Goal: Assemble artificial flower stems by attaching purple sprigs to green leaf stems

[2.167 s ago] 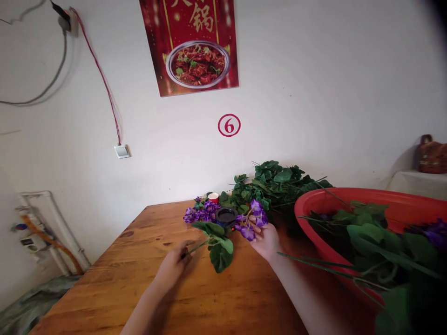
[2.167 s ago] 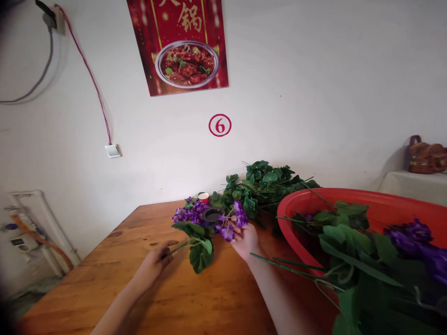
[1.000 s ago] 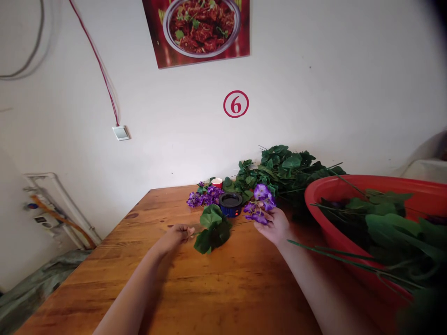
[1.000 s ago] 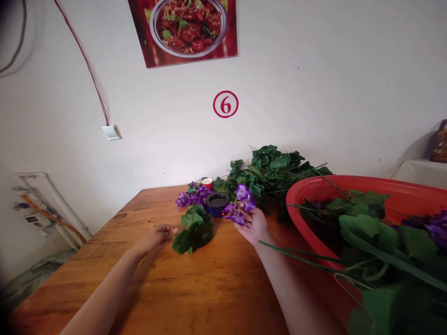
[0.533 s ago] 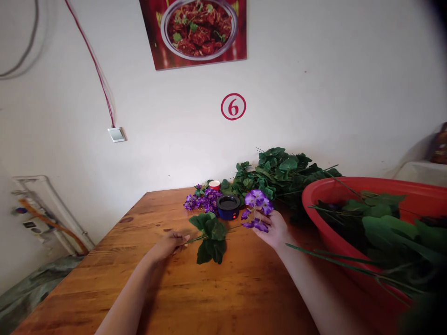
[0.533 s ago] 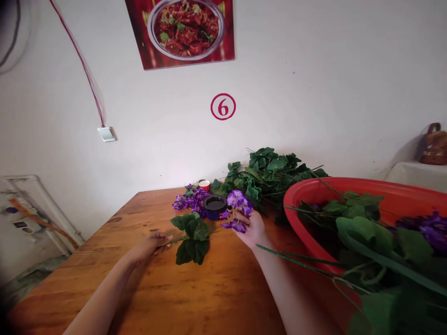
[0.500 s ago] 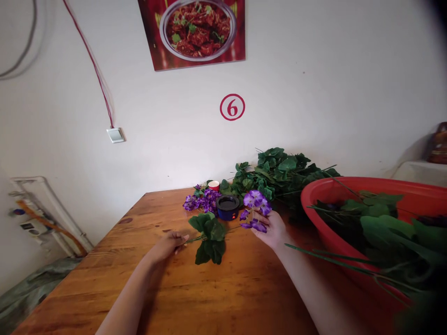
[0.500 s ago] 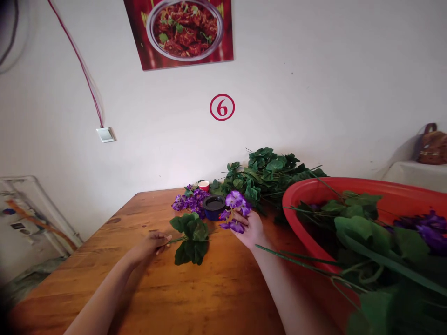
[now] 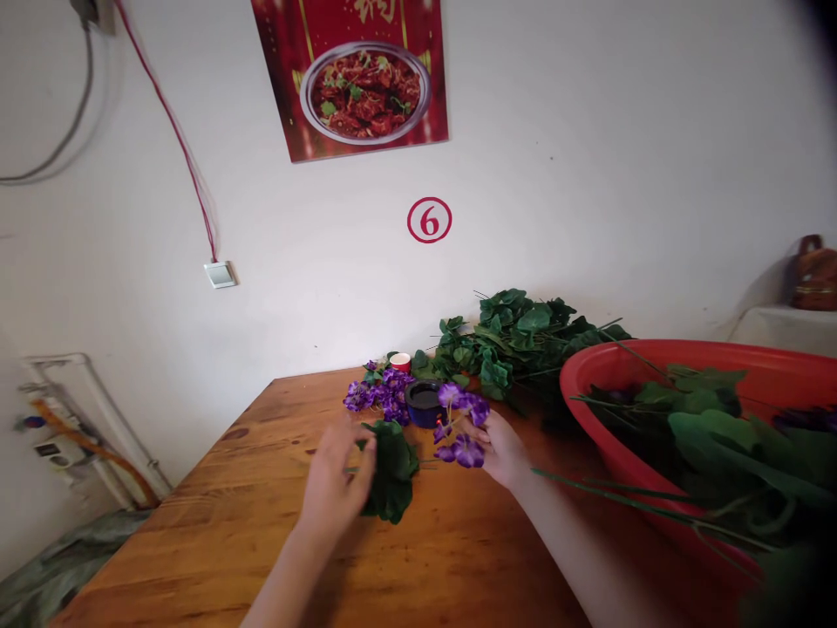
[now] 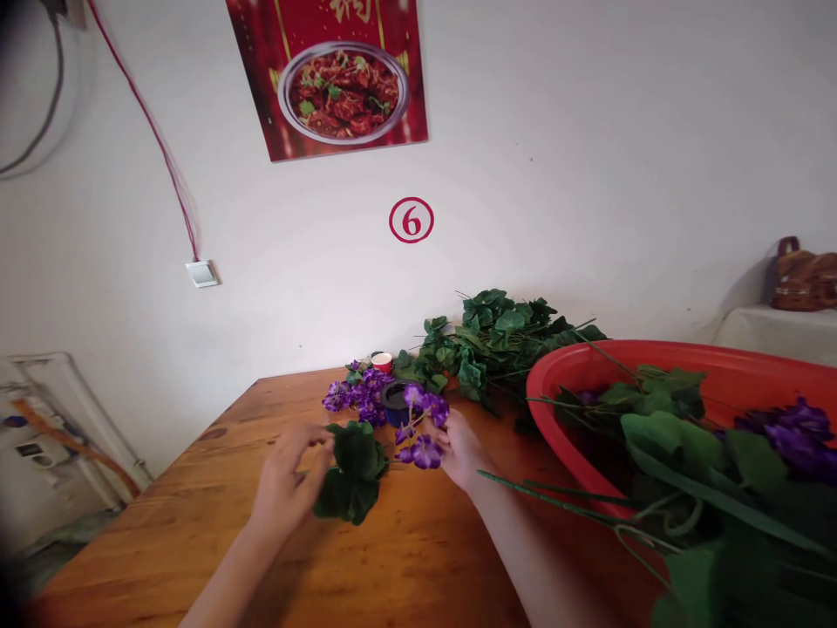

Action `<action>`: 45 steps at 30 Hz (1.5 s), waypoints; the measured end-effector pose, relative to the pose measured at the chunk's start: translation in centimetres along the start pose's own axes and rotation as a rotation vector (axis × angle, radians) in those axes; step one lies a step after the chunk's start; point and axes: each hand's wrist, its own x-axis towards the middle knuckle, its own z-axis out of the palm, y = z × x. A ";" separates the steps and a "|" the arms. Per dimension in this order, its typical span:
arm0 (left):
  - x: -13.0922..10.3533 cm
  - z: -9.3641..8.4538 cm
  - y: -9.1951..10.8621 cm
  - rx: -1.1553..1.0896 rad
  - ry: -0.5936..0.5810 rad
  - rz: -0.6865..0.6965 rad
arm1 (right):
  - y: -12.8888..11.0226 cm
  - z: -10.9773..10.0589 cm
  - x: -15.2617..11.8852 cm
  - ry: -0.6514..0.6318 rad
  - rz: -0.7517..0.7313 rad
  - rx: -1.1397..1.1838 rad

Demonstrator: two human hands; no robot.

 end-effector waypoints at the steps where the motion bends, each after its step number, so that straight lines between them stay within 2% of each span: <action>1: 0.1 0.6 1.6 -0.038 -0.068 0.021 | 0.2 0.2 -0.1 0.030 -0.016 -0.037; 3: 0.5 2.1 3.7 -0.092 -0.188 -0.001 | 0.4 0.7 -0.3 0.068 -0.024 -0.106; 6: 1.2 4.3 4.4 -0.165 -0.319 -0.050 | 0.9 1.4 -0.5 0.029 0.022 -0.218; 8: 1.3 5.4 3.6 -0.240 -0.354 -0.077 | 1.4 1.6 -0.6 -0.020 0.047 -0.276; 11: 1.0 6.8 1.8 -0.336 -0.335 -0.131 | 2.1 1.7 -0.3 -0.043 0.035 -0.349; 14: 0.4 8.0 0.5 -0.476 -0.293 -0.242 | 2.2 1.5 -0.2 0.042 -0.102 -0.427; 17: 0.0 8.7 0.0 -0.801 -0.307 -0.407 | 1.4 1.3 -0.4 0.098 -0.242 -0.504; 22: -0.8 9.5 0.3 -1.391 -0.388 -0.548 | 1.0 1.3 -0.8 -0.113 -0.072 -0.529; 26: -1.4 10.1 0.6 -1.604 -0.465 -0.676 | 1.2 1.9 -1.4 -0.286 -0.011 -0.471; 30: -1.5 10.4 0.3 -1.783 -0.575 -0.710 | 0.1 2.4 -2.4 -0.411 -0.020 -0.516; 33: -1.5 10.4 0.0 -1.828 -0.609 -0.687 | -0.6 2.5 -2.8 -0.412 -0.159 -0.694; 38: -1.5 10.5 -0.1 -1.681 -0.633 -0.651 | 0.3 2.4 -2.2 -0.338 -0.388 -0.969; 42: -1.3 10.8 0.1 -1.540 -0.623 -0.573 | 1.1 2.1 -1.4 -0.111 -0.417 -0.960; 45: -1.4 10.9 0.4 -1.435 -0.530 -0.504 | 1.0 2.0 -1.2 0.020 -0.362 -0.880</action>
